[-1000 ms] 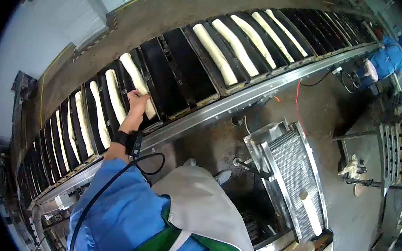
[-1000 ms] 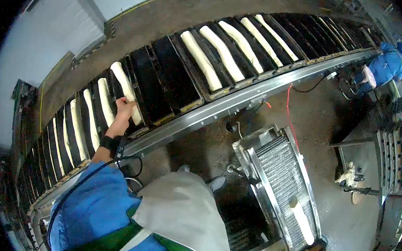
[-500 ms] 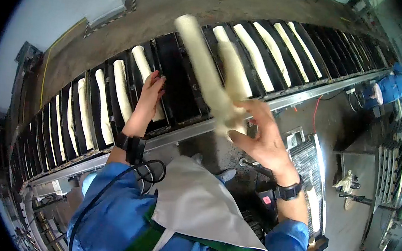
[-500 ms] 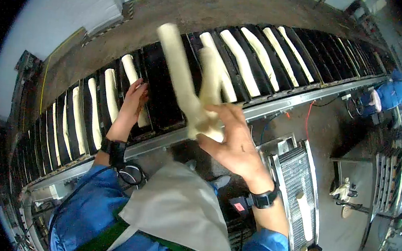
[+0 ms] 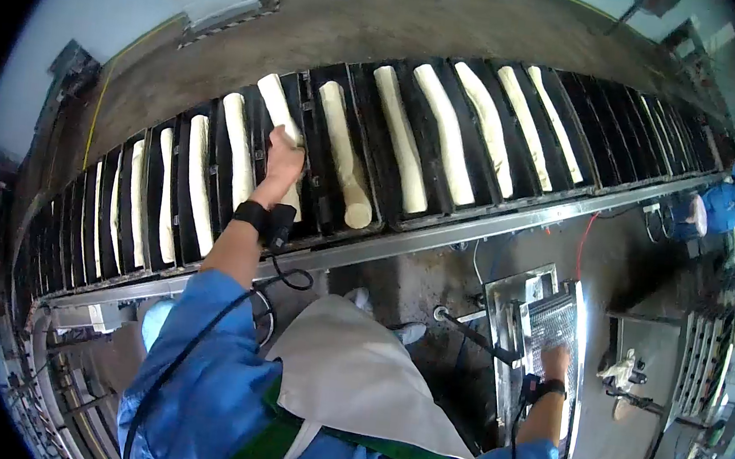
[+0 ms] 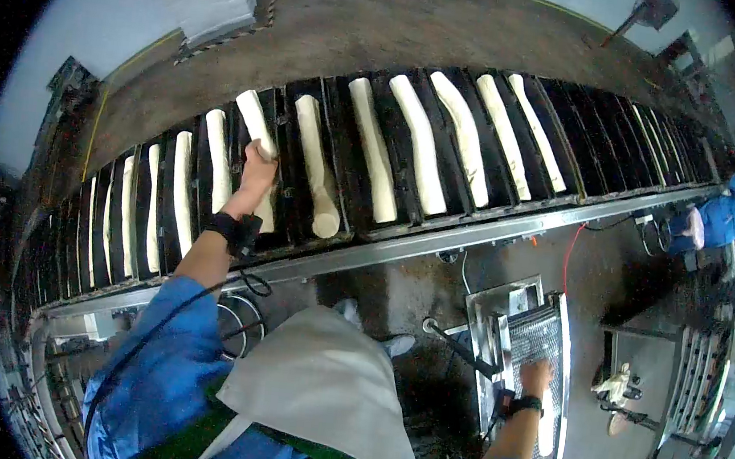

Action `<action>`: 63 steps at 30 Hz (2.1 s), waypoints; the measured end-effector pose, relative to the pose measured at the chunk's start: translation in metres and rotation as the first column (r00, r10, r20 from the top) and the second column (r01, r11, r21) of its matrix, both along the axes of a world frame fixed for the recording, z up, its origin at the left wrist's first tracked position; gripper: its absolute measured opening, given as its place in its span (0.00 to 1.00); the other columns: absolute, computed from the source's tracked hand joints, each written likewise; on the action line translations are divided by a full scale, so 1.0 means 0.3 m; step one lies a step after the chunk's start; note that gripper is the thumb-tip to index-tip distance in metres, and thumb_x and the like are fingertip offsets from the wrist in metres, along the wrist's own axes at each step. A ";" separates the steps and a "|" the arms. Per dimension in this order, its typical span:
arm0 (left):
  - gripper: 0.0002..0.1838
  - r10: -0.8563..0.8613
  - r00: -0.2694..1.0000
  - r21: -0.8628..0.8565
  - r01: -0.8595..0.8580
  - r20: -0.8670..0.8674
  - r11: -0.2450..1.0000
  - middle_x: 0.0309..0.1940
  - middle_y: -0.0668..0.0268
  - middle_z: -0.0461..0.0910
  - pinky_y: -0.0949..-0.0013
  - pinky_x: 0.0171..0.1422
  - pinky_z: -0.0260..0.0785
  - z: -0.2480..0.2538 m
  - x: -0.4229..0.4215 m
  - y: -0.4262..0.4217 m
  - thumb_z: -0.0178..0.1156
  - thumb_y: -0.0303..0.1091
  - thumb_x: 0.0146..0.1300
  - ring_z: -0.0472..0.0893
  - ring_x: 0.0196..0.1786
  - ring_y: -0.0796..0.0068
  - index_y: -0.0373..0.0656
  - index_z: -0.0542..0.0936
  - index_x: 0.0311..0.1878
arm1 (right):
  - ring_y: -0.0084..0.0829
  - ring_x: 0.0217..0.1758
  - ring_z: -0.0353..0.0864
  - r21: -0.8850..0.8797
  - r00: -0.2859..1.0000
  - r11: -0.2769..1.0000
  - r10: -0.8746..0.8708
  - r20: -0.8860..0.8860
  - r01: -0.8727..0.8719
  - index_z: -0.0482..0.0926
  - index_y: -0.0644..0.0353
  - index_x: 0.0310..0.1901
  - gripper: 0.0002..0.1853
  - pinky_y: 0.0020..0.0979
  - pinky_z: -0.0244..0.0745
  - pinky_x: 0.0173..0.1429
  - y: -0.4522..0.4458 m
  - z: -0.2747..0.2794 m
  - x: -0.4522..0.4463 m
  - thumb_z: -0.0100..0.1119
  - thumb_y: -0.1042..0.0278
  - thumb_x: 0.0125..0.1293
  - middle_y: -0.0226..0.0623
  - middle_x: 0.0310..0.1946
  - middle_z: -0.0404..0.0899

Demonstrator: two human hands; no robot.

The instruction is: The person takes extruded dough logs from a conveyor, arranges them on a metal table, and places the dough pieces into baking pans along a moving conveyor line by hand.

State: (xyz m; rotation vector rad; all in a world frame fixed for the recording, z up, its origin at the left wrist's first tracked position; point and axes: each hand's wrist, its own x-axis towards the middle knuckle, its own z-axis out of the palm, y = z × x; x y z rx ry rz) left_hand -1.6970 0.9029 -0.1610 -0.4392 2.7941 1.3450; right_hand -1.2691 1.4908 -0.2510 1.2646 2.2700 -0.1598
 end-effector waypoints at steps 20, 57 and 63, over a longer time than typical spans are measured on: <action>0.29 0.025 0.920 0.286 0.096 -0.391 0.953 0.56 0.56 0.72 0.67 0.59 0.64 0.061 -0.208 0.393 0.54 0.18 0.53 0.73 0.55 0.64 0.37 0.66 0.62 | 0.47 0.37 0.80 0.172 0.837 0.985 0.088 -0.541 0.007 0.79 0.60 0.41 0.24 0.41 0.76 0.41 0.405 0.062 -0.113 0.70 0.54 0.43 0.46 0.31 0.79; 0.20 -0.771 0.575 0.087 0.813 -0.272 0.576 0.56 0.61 0.74 0.67 0.66 0.60 0.101 0.309 1.434 0.59 0.21 0.55 0.71 0.61 0.65 0.40 0.75 0.53 | 0.40 0.59 0.68 0.285 0.963 0.956 0.010 -0.268 0.069 0.72 0.58 0.50 0.21 0.44 0.58 0.65 0.449 0.054 0.376 0.58 0.71 0.50 0.41 0.50 0.72; 0.20 -0.775 0.518 0.157 0.854 -0.363 0.497 0.54 0.60 0.75 0.67 0.65 0.60 0.120 0.307 1.653 0.58 0.22 0.54 0.72 0.60 0.66 0.39 0.76 0.53 | 0.52 0.45 0.73 0.284 0.851 0.952 0.055 -0.522 0.113 0.75 0.63 0.34 0.11 0.48 0.72 0.44 0.587 0.136 0.287 0.59 0.69 0.49 0.50 0.40 0.73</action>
